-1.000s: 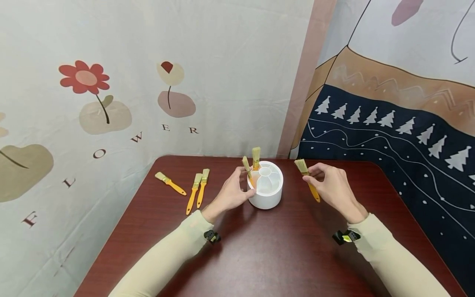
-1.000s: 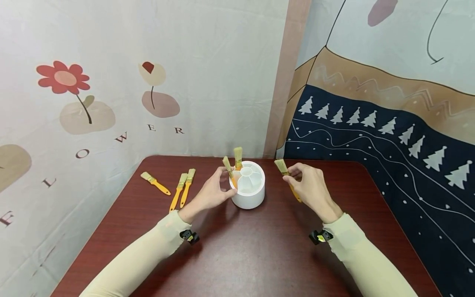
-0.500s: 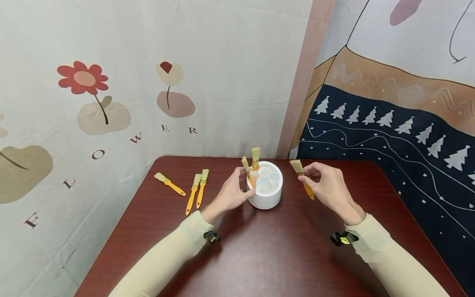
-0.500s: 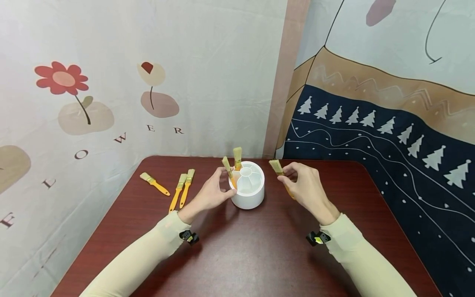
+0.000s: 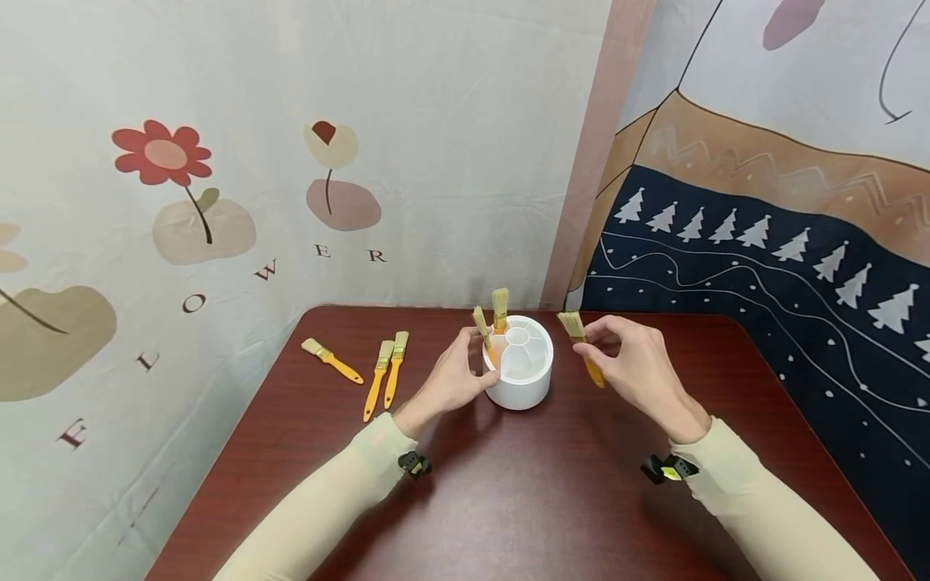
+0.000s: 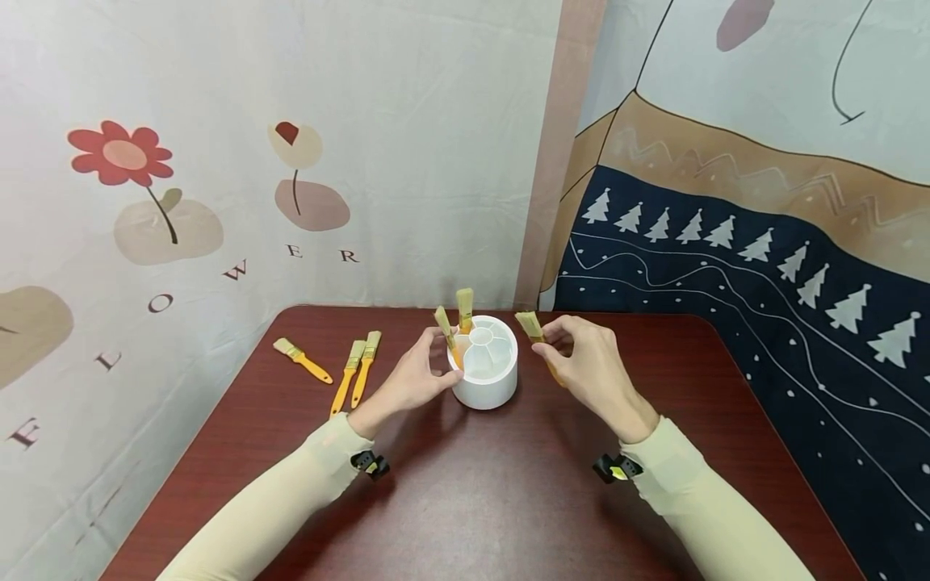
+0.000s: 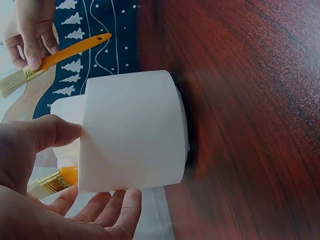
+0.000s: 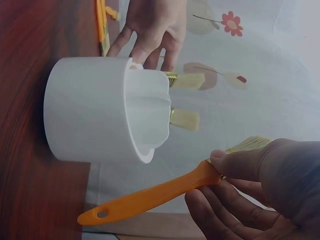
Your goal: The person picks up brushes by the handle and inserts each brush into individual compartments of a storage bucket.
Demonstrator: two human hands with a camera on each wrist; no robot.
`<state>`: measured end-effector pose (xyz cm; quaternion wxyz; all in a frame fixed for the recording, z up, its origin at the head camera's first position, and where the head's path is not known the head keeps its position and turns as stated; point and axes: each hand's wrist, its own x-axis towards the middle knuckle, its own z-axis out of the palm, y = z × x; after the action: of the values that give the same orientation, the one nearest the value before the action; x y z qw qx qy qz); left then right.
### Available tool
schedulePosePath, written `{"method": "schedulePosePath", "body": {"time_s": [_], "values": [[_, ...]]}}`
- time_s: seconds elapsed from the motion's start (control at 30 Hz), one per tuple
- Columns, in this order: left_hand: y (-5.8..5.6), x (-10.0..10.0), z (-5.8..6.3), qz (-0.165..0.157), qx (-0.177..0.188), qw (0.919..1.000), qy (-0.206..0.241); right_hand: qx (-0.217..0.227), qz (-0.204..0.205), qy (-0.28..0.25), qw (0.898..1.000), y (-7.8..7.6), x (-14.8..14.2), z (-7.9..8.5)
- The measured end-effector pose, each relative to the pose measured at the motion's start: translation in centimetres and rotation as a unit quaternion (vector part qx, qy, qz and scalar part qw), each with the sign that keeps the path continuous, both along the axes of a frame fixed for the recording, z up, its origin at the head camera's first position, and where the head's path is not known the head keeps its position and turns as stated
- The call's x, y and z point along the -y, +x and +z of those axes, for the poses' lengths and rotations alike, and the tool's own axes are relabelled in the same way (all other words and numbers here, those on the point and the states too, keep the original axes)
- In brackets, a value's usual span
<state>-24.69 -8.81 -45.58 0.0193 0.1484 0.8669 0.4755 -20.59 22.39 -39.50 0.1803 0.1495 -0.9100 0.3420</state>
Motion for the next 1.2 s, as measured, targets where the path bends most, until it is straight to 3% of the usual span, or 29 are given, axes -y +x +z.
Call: {"method": "schedulePosePath", "body": {"time_s": [1.2], "values": [[0.1, 0.0, 0.2, -0.007, 0.005, 1.0000, 0.000, -0.053, 0.052, -0.026, 0.997, 0.2, 2.9, 1.7]]}}
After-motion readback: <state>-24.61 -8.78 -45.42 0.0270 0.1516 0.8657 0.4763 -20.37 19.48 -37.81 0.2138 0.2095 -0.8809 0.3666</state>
